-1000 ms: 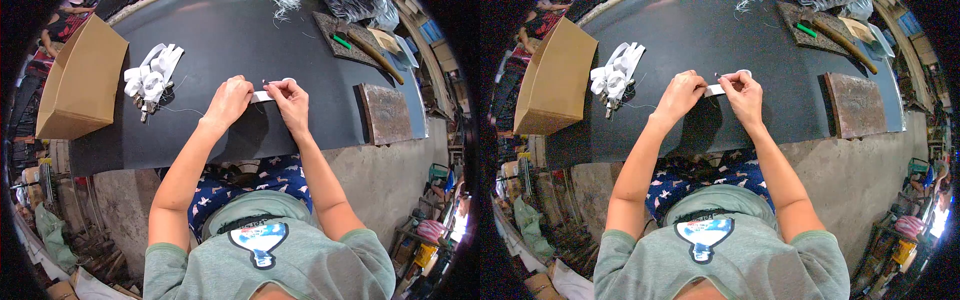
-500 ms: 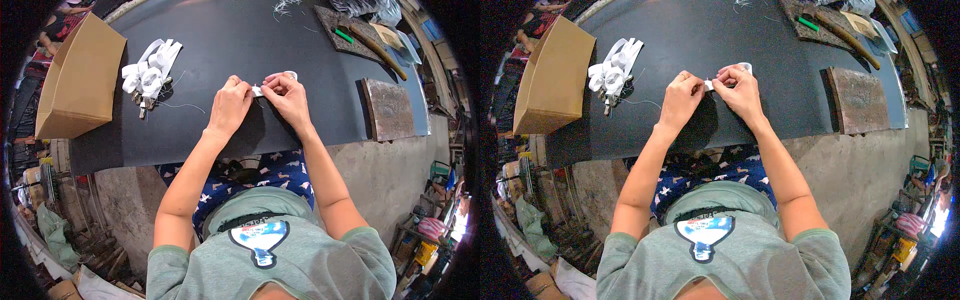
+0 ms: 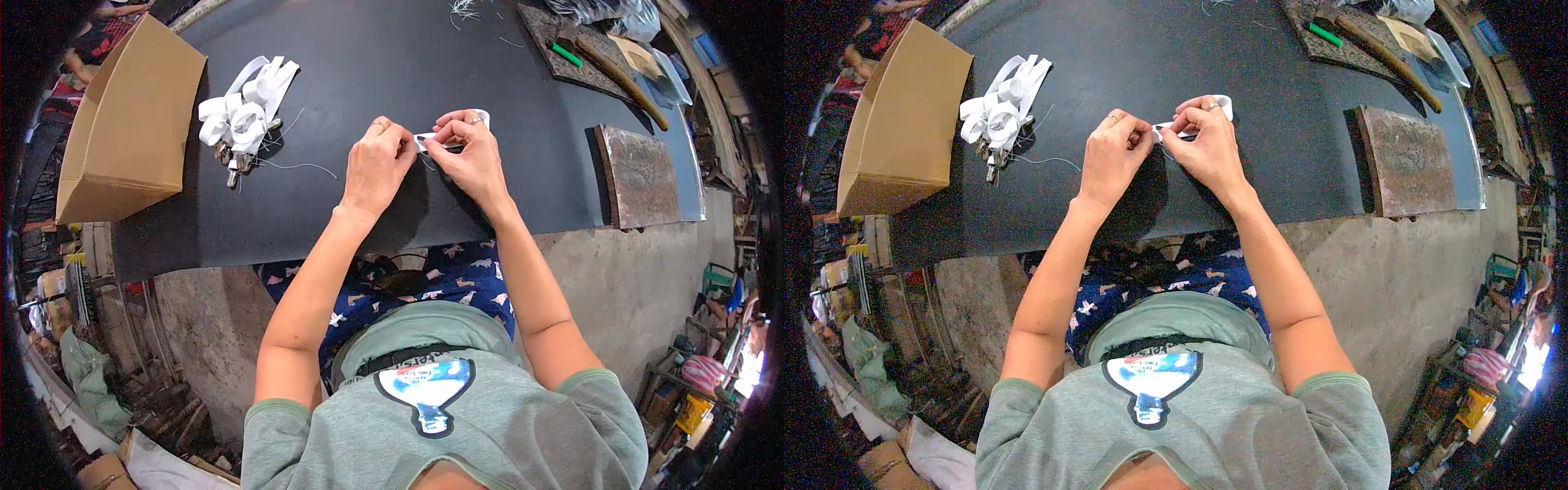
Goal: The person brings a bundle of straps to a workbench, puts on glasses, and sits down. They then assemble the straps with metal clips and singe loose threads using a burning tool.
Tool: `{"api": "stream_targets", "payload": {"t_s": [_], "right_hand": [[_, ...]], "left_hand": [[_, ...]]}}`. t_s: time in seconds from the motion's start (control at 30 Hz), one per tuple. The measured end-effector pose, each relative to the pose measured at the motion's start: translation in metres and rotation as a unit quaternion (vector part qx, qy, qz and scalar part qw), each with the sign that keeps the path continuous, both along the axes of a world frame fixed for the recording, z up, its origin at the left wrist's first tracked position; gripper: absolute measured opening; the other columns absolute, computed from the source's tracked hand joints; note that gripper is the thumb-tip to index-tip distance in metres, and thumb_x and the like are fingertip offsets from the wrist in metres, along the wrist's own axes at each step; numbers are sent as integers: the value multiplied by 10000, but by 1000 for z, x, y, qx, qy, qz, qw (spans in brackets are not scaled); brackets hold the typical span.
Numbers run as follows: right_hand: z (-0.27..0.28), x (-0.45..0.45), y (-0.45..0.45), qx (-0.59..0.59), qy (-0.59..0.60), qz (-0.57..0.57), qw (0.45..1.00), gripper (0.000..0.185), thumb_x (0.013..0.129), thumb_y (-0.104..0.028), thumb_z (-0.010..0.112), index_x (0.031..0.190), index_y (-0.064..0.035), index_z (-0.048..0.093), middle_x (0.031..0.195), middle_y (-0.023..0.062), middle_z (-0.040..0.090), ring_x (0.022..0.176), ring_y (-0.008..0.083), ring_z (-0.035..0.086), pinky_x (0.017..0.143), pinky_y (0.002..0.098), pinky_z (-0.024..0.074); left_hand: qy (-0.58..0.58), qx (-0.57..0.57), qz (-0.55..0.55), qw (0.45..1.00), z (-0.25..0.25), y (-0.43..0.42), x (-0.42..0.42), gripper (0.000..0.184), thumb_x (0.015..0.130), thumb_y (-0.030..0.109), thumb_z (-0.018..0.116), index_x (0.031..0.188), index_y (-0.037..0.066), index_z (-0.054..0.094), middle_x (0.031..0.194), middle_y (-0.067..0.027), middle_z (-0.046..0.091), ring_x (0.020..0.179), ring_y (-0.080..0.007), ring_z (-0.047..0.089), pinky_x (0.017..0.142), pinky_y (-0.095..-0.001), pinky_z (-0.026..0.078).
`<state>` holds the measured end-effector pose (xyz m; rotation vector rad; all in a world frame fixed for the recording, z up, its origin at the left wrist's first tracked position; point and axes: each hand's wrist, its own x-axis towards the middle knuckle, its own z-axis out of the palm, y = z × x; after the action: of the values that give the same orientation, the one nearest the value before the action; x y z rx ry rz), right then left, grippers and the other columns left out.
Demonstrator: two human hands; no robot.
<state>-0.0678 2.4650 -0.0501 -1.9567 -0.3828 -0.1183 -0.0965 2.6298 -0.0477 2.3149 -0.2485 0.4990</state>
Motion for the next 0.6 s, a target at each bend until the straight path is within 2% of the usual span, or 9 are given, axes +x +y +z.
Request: {"api": "stream_targets", "payload": {"t_s": [0.6], "right_hand": [[2,-1,1,-3,-5,-7,1000,145,786,-94,737,783,30,661,1035,95,629,859,148,635,774,275,516]], "left_hand": [[-12,-18,1,1000,-3,1,0,76,792,29,681,799,0,610,832,-122,616,711,-299,653,653,-389,529]]}}
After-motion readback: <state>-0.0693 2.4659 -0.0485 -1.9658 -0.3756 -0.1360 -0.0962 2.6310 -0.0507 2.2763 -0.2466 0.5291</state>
